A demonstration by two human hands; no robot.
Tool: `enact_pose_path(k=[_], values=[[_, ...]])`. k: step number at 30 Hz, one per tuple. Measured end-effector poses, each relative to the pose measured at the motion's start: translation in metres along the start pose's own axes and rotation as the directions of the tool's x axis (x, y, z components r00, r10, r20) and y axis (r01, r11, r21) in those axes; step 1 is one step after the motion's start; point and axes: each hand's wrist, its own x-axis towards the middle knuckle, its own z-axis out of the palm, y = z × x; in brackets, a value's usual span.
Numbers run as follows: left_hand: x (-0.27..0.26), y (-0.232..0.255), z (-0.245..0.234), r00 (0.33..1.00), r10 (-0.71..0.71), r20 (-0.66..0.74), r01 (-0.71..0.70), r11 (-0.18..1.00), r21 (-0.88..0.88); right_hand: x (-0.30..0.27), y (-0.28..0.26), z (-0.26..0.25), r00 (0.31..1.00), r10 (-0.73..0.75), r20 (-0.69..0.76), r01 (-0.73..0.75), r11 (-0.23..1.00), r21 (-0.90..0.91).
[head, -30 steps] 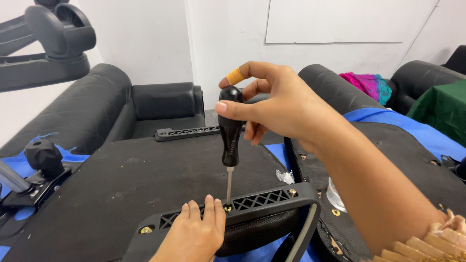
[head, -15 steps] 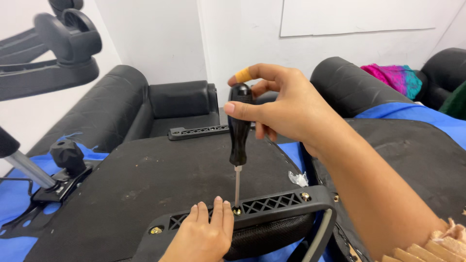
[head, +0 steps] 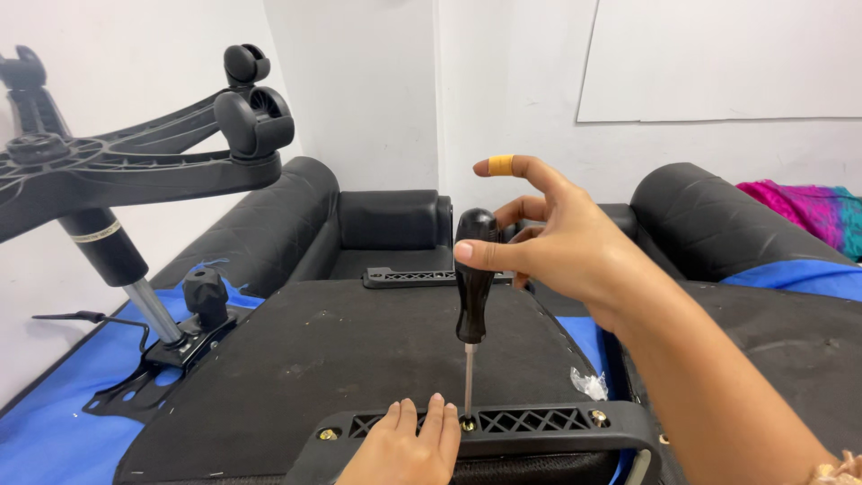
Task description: The person uses a screwdriver to remove screws from a black plastic frame attached to an office chair seat. They unscrew multiple fasteners, detach the frame, and set it aside on the chair.
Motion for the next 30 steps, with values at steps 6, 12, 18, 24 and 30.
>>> enact_pose_path(k=[6,12,18,24,30], values=[[-0.005,0.002,0.001,0.998,0.018,-0.06,-0.016,0.999,0.036,-0.003,-0.002,0.014,0.96,-0.251,0.121,0.222,0.952,0.212],[0.001,0.004,-0.021,1.0,-0.003,0.029,0.004,1.0,-0.02,-0.008,-0.009,0.022,0.98,-0.195,0.038,0.191,0.978,0.084],[0.003,0.003,-0.052,0.973,-0.016,0.229,0.054,0.986,-0.16,-0.014,-0.008,0.019,0.995,-0.087,-0.051,0.088,0.996,0.009],[0.003,0.001,-0.055,0.985,-0.06,0.161,0.093,0.975,-0.202,-0.015,0.001,0.006,0.944,-0.255,0.209,0.176,0.926,0.335],[0.006,-0.004,-0.059,0.975,-0.044,0.218,0.086,0.979,-0.187,-0.013,-0.008,0.018,0.994,0.017,-0.109,-0.02,0.999,-0.025]])
